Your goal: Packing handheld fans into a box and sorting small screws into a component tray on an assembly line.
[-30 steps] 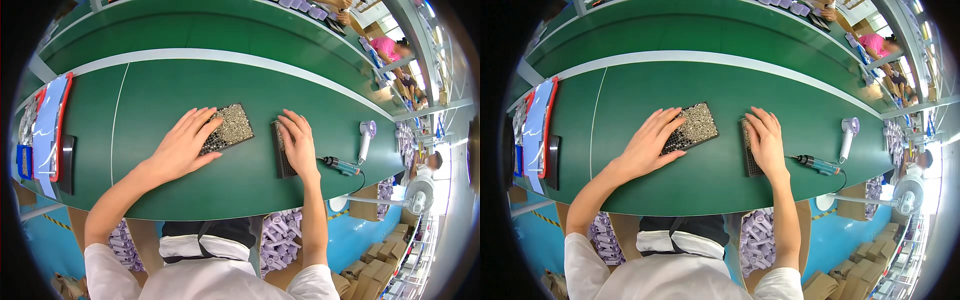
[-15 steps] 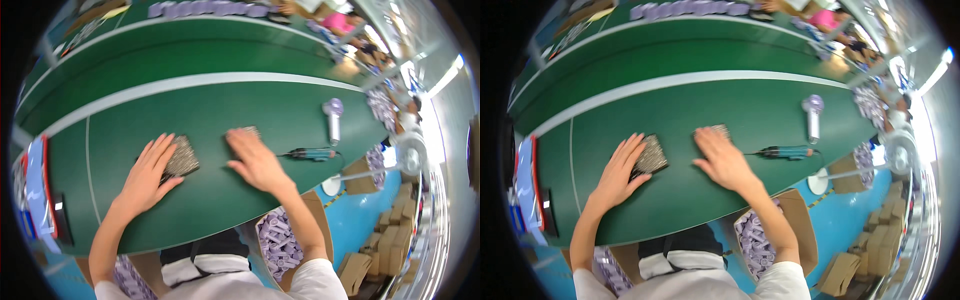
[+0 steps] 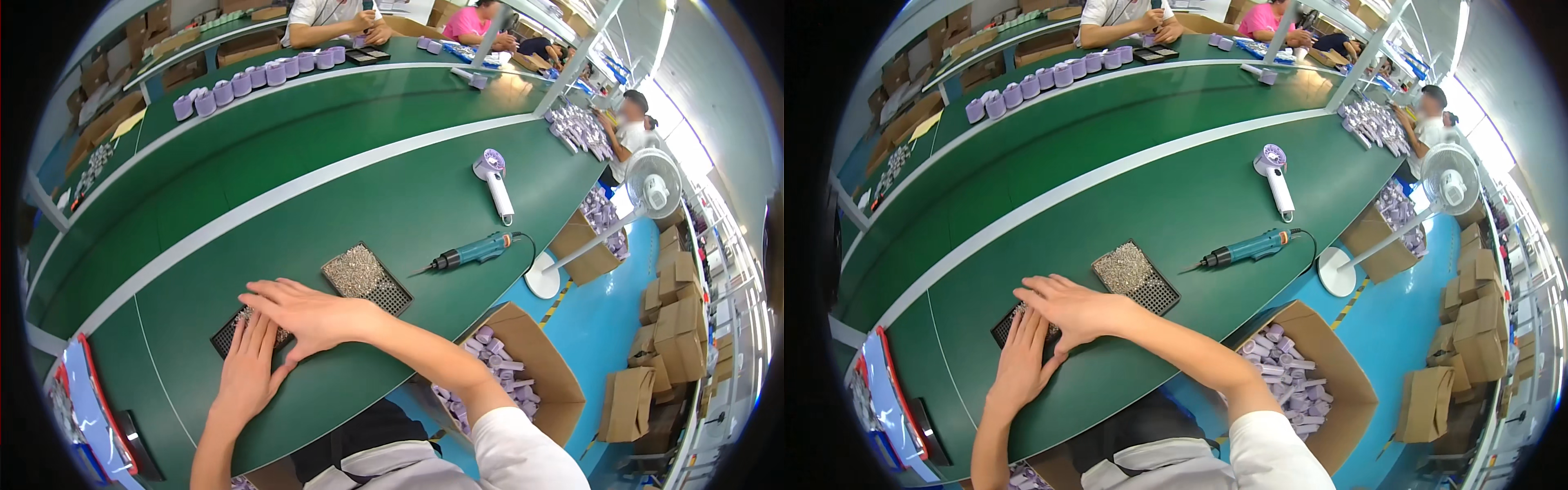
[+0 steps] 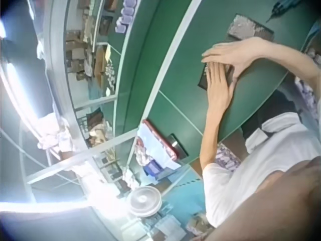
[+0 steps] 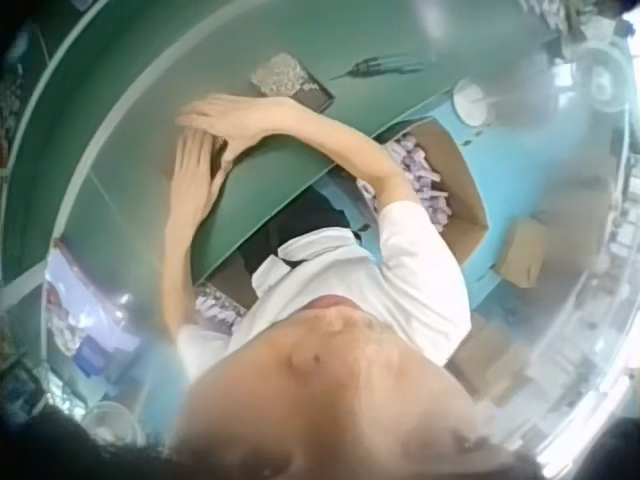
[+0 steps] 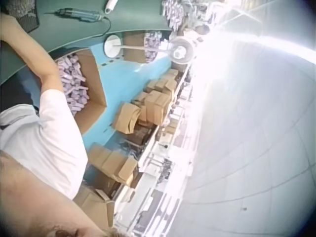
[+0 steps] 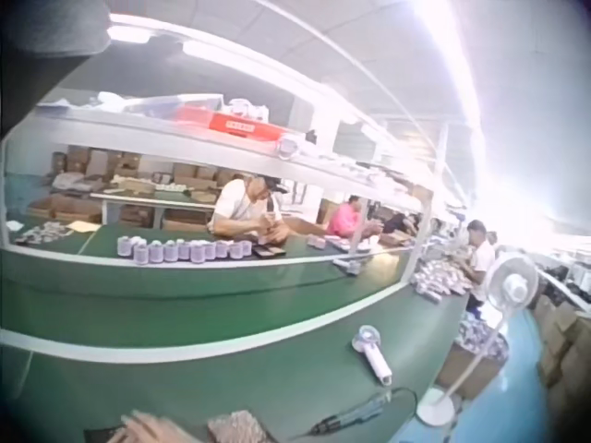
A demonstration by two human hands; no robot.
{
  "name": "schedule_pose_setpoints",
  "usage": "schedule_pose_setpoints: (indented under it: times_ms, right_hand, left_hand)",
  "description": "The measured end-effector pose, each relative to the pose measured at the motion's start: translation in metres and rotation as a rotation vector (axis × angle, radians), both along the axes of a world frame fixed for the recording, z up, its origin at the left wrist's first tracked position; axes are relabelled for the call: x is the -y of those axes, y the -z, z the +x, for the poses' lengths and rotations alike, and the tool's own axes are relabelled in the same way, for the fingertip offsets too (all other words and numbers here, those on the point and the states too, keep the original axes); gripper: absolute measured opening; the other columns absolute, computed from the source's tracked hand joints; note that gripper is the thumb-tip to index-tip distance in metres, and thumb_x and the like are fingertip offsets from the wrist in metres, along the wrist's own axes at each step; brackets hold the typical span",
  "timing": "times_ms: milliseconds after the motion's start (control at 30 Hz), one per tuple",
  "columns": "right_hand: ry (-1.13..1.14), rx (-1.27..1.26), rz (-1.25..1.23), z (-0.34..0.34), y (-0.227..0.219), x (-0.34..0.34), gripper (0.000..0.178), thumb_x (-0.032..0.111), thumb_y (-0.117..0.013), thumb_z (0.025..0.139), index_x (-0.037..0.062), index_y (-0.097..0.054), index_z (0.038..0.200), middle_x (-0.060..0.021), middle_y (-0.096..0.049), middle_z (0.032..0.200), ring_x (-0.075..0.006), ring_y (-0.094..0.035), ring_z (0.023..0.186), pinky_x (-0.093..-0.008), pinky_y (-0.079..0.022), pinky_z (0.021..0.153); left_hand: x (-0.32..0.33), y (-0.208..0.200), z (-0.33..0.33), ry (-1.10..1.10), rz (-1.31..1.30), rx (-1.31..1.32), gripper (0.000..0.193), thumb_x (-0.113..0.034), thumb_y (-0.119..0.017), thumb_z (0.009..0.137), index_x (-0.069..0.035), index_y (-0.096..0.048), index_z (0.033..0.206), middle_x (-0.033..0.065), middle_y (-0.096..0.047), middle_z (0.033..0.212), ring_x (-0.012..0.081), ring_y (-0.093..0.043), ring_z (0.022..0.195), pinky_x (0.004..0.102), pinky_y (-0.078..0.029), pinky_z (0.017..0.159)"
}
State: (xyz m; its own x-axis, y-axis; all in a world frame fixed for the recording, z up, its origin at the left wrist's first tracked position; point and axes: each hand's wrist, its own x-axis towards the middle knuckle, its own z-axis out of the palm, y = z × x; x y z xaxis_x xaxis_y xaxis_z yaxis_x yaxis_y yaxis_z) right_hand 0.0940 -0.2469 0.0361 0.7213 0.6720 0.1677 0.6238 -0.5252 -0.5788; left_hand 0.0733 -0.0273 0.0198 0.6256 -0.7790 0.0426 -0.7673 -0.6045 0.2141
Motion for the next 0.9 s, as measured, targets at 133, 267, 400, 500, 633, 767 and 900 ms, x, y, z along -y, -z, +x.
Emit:
schedule_pose_setpoints:
  times_ms: [133,267,400,500,633,767,900]
  right_hand:
    - [-0.016,0.079,0.012,0.014,0.026,-0.016,0.106,0.018,-0.089,0.063,-0.0031,-0.031,0.150,-0.0243,-0.035,0.152,-0.0425,-0.035,0.141,-0.0492,-0.027,0.120]
    - [0.016,-0.066,0.187,0.010,0.028,-0.012,0.102,0.016,-0.088,0.063,-0.0038,-0.035,0.148,-0.0227,-0.041,0.146,-0.0400,-0.039,0.138,-0.0442,-0.038,0.115]
    - [0.057,-0.056,0.182,0.006,0.025,-0.009,0.101,0.016,-0.088,0.063,-0.0053,-0.036,0.147,-0.0230,-0.043,0.143,-0.0392,-0.041,0.136,-0.0426,-0.043,0.111]
    - [0.055,0.074,0.181,0.007,0.035,-0.013,0.095,0.012,-0.083,0.063,-0.0067,-0.039,0.144,-0.0242,-0.045,0.139,-0.0384,-0.045,0.130,-0.0427,-0.044,0.108]
    - [0.065,0.091,0.203,0.004,0.043,-0.022,0.093,0.014,-0.084,0.063,-0.0083,-0.040,0.142,-0.0249,-0.048,0.136,-0.0383,-0.047,0.127,-0.0425,-0.045,0.107]
    - [0.108,0.169,0.209,-0.001,0.054,-0.033,0.098,0.022,-0.091,0.056,-0.0088,-0.046,0.137,-0.0234,-0.049,0.131,-0.0369,-0.048,0.125,-0.0421,-0.045,0.106]
    - [0.100,0.117,0.202,-0.003,0.048,-0.030,0.098,0.020,-0.091,0.059,-0.0085,-0.044,0.139,-0.0242,-0.048,0.136,-0.0365,-0.047,0.129,-0.0416,-0.047,0.106]
  left_hand:
    - [-0.005,-0.014,-0.011,-0.074,-0.068,-0.042,0.086,-0.024,-0.076,0.083,0.007,-0.033,0.150,0.0247,-0.032,0.157,0.0389,-0.029,0.147,0.0511,-0.023,0.122]
    - [-0.008,-0.009,-0.007,-0.144,-0.044,-0.042,0.092,-0.026,-0.079,0.081,0.007,-0.031,0.151,0.0233,-0.032,0.158,0.0395,-0.029,0.148,0.0509,-0.023,0.122]
    - [0.004,-0.004,-0.004,-0.123,-0.061,-0.035,0.099,-0.033,-0.082,0.078,0.009,-0.029,0.151,0.0267,-0.033,0.155,0.0418,-0.031,0.146,0.0518,-0.027,0.120]
    - [0.014,0.002,-0.006,-0.084,-0.070,-0.018,0.100,-0.036,-0.082,0.076,0.012,-0.031,0.148,0.0298,-0.036,0.153,0.0432,-0.033,0.145,0.0527,-0.029,0.119]
    - [0.003,0.002,-0.013,-0.062,0.012,-0.060,0.098,-0.035,-0.082,0.076,0.010,-0.033,0.148,0.0284,-0.036,0.153,0.0434,-0.033,0.144,0.0527,-0.029,0.119]
    - [-0.015,-0.007,-0.017,-0.079,0.091,-0.073,0.097,-0.033,-0.081,0.076,0.008,-0.032,0.149,0.0272,-0.035,0.154,0.0421,-0.031,0.146,0.0532,-0.026,0.120]
    - [-0.022,-0.009,-0.022,-0.213,0.110,-0.017,0.100,-0.033,-0.081,0.075,0.008,-0.030,0.151,0.0279,-0.027,0.159,0.0425,-0.026,0.148,0.0559,-0.024,0.120]
